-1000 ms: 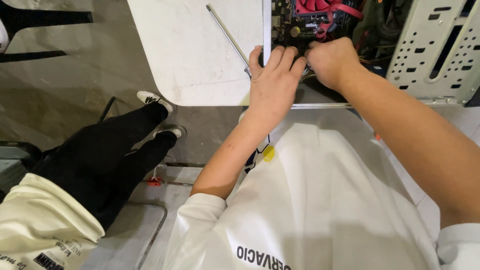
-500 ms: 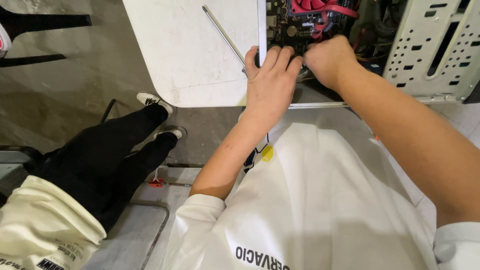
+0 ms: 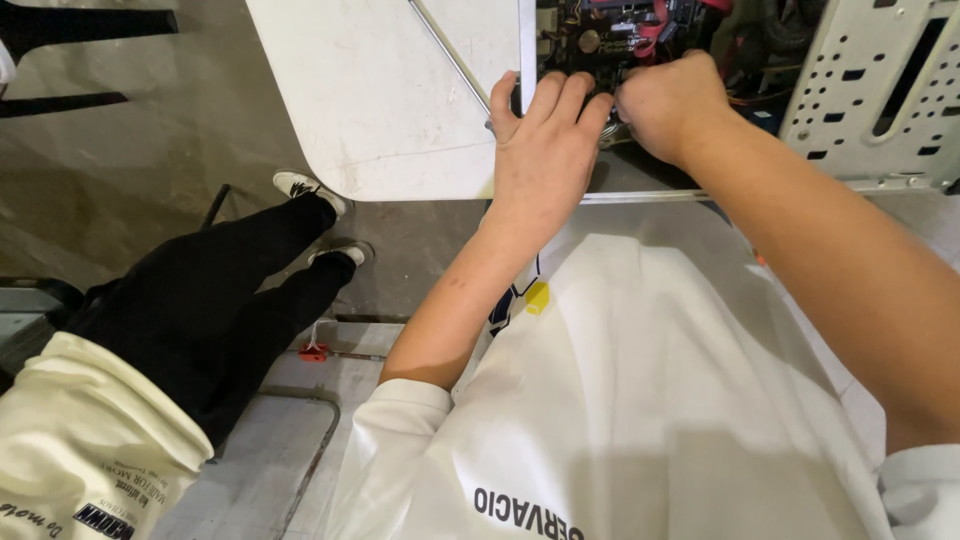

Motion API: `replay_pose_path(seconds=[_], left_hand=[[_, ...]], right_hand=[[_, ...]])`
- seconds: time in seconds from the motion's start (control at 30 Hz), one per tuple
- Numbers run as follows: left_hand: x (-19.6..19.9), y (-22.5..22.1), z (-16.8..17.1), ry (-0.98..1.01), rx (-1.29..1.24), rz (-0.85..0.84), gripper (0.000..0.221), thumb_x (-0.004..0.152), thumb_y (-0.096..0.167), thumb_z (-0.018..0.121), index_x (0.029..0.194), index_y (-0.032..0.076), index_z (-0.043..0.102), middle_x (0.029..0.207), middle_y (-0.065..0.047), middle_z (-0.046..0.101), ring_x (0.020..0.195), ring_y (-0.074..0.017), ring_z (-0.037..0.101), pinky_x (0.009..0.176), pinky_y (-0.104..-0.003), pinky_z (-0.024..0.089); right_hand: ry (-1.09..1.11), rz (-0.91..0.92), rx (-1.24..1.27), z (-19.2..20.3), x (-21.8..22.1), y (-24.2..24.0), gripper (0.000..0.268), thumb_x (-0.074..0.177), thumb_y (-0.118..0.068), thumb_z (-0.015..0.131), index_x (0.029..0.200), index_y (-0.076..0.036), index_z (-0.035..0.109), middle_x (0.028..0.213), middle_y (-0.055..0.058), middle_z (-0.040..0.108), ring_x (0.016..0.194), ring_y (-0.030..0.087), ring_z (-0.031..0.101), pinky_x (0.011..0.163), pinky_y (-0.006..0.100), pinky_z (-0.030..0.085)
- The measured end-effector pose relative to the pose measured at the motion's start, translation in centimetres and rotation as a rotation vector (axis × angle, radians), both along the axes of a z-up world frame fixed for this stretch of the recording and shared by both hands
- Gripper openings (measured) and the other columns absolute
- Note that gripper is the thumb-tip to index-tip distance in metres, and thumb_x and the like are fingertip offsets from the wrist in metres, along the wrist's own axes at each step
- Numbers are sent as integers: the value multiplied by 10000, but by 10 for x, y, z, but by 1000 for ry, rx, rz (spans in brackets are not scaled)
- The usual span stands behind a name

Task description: Connecting internal cables and installing the side panel onto a computer case.

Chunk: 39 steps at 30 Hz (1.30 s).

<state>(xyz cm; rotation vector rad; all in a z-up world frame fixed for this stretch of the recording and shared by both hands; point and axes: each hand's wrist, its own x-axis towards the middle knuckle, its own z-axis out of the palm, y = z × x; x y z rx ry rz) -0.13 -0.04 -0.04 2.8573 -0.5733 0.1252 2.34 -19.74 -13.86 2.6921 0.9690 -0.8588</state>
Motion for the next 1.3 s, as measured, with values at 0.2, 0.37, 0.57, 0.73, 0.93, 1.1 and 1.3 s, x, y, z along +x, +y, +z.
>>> replay_pose_path(seconds=[0.2,0.37,0.57,0.73,0.93,1.1,1.3], left_hand=[[-1,1,0,21,10,-4,280,815,-2,709,1038,167,695,1162,1,627,1107,-189,574,1124,-536,279],[0,1,-2,-21,7,4,252,813,-3,721,993,172,695,1136,12,630,1081,-183,578,1128,-526,273],[0,1,-1,-11,-12,6,227,826,-3,711,984,159,690,1123,2,626,1067,-191,576,1117,-531,292],[0,1,1,-20,-14,0,229,844,0,720,1011,156,702,1117,7,631,1073,-190,579,1118,-526,280],[1,2,3,55,-49,-10,168,930,84,671,1072,169,701,1144,15,632,1104,-184,580,1107,-532,271],[4,0,10,86,-69,-18,141,973,115,671,1100,175,688,1161,30,648,1074,-179,603,1101,-507,252],[6,-2,14,110,-71,-24,149,974,156,702,1120,185,685,1161,42,650,1070,-183,599,1098,-502,240]], right_hand=[[4,2,8,-3,0,2,112,870,-252,630,772,-255,685,787,-110,699,719,220,720,546,389,470],[-75,37,29,-9,-3,0,103,857,-262,641,768,-286,688,778,-125,704,692,201,717,543,379,476],[-85,64,-1,-12,-5,4,127,848,-189,634,784,-287,684,777,-121,705,681,180,717,542,368,473],[-58,73,-72,5,-1,14,177,861,-130,610,832,-284,691,821,-118,718,697,169,737,532,359,479],[276,-88,-320,63,13,26,320,942,-57,575,1184,-150,762,1186,27,779,1054,288,786,720,381,608],[257,-110,-291,66,14,5,348,877,-111,658,1202,-204,740,1150,7,738,953,281,802,639,380,625],[411,-182,-280,64,25,21,361,877,-20,657,1199,-172,720,1141,38,789,976,322,800,677,419,646]])
